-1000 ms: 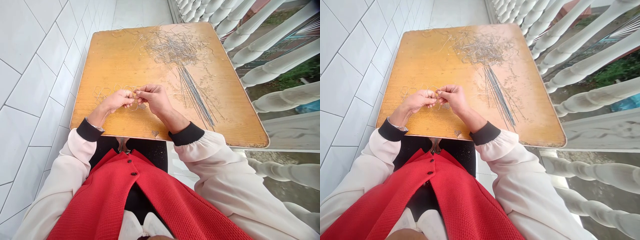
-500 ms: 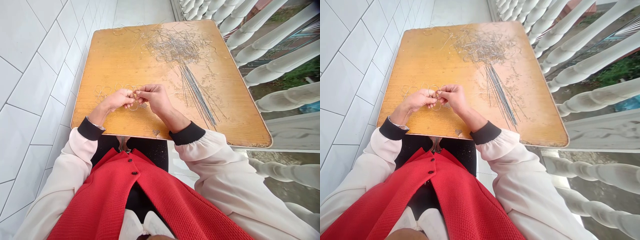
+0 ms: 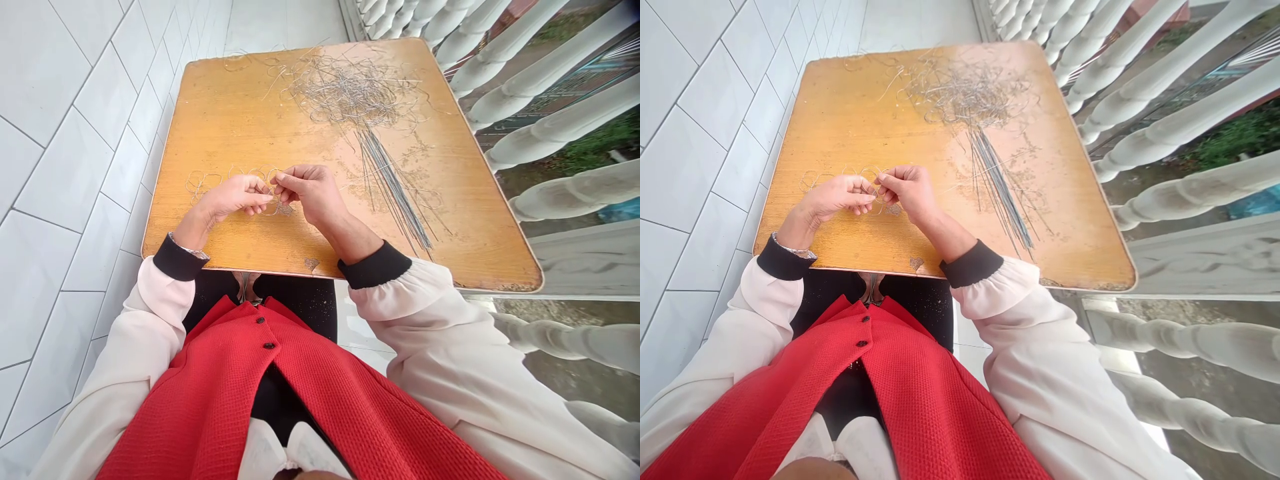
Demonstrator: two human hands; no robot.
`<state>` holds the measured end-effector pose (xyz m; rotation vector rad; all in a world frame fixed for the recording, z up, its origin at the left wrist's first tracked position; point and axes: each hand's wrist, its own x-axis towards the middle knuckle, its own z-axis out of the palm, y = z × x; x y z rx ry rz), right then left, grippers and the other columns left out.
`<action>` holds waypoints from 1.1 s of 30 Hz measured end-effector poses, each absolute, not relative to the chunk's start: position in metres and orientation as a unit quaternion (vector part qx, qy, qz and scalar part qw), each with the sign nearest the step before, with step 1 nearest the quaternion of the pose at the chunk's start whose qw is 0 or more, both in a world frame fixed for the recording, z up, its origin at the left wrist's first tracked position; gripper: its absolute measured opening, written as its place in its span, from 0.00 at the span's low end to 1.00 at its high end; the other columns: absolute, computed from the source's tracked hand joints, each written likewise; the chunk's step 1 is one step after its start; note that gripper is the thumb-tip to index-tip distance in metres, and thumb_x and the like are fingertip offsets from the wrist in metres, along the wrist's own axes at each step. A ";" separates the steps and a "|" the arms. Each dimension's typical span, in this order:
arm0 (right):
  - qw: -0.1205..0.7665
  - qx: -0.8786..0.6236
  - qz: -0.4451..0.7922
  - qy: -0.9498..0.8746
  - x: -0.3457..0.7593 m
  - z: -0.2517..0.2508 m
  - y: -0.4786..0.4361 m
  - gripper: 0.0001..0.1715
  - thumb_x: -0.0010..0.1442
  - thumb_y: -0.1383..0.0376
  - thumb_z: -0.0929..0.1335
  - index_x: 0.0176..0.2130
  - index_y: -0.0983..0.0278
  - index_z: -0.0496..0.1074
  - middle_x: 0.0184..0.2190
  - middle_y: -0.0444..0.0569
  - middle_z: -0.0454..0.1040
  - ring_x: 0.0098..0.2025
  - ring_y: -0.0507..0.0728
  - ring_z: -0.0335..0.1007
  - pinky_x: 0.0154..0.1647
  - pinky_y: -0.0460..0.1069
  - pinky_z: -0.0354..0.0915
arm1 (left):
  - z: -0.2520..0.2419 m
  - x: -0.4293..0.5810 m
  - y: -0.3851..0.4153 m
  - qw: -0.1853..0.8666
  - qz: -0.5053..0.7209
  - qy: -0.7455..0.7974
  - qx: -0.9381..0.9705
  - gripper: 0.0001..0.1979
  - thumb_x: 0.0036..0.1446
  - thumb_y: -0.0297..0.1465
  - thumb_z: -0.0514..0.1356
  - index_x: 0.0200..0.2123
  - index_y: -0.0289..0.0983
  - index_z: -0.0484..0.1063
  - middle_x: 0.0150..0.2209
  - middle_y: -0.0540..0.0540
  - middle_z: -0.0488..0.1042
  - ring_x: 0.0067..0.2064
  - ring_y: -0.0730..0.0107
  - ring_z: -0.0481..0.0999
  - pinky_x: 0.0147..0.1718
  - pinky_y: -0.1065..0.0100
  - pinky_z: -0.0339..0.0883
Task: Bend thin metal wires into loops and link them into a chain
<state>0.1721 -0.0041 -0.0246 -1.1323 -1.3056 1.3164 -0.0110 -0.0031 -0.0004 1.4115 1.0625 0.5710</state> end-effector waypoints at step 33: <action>0.409 -0.443 0.542 -0.585 0.157 -0.035 -0.012 0.14 0.57 0.67 0.77 0.23 0.66 0.76 0.22 0.46 0.76 0.23 0.47 0.67 0.28 0.44 0.66 | -0.006 0.001 -0.001 0.465 0.432 0.540 0.553 0.19 0.68 0.33 0.61 0.23 0.35 0.68 0.18 0.53 0.70 0.19 0.82 0.69 0.23 0.76 0.62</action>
